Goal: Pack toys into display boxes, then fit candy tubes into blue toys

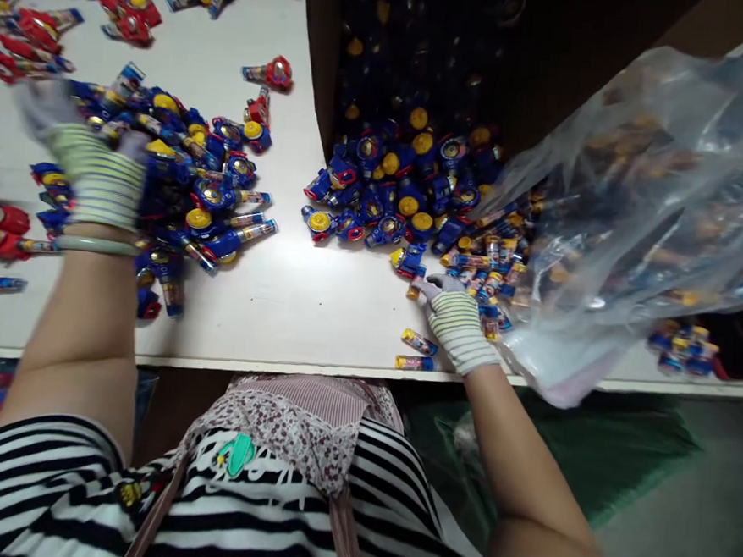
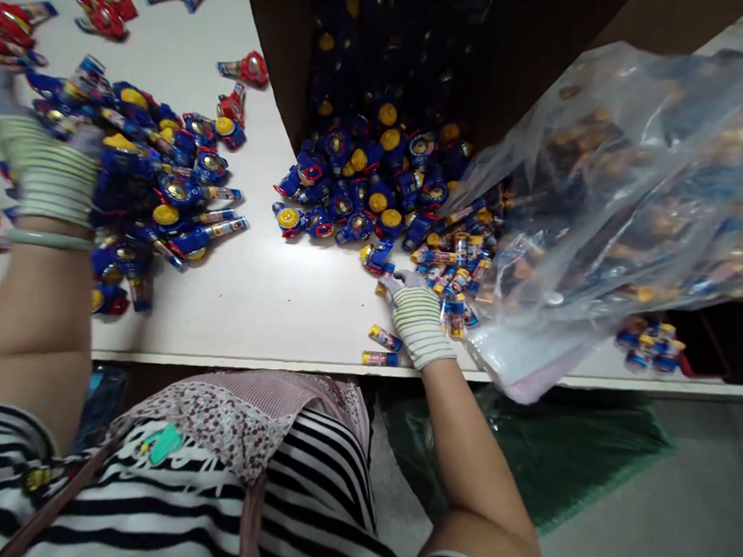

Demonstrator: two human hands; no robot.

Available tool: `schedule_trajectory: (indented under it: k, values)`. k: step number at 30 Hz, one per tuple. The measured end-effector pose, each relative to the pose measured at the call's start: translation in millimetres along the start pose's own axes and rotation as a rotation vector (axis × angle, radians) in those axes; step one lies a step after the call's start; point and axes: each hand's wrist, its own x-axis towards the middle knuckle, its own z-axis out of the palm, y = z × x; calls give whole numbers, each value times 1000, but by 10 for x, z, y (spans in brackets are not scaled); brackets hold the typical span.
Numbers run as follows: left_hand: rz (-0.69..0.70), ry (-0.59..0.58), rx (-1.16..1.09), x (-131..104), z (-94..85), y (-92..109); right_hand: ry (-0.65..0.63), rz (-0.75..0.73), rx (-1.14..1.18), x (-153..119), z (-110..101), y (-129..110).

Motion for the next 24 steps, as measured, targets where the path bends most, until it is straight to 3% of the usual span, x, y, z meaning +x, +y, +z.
schedule_trajectory:
  k: [1,2,4,6,7,9,12,15,17,19,24]
  values:
    - [-6,76,118,-40,213,183,3,-1,-37,70,37,1]
    - [8,-25,207,-81,485,384,8,7,-60,143,69,-17]
    - [109,-345,238,-145,1098,755,9,10,-81,260,106,-91]
    - [110,-533,283,-178,1635,995,4,-31,-84,299,118,-196]
    - [73,-569,311,-187,1829,1056,-8,-57,-74,286,122,-252]
    - [-1,-569,340,-207,2046,1081,-33,-74,-14,215,139,-358]
    - [-13,-499,129,-293,2040,1004,-27,-36,134,87,187,-491]
    - [-170,-384,-422,-472,1880,988,19,-40,361,38,186,-661]
    - [-343,-299,-842,-621,1788,1058,29,-41,500,59,128,-822]
    - [-446,-267,-1116,-766,1734,1170,13,-44,553,102,34,-996]
    - [-446,-220,-1085,-991,1735,1360,-69,-126,491,157,-153,-1256]
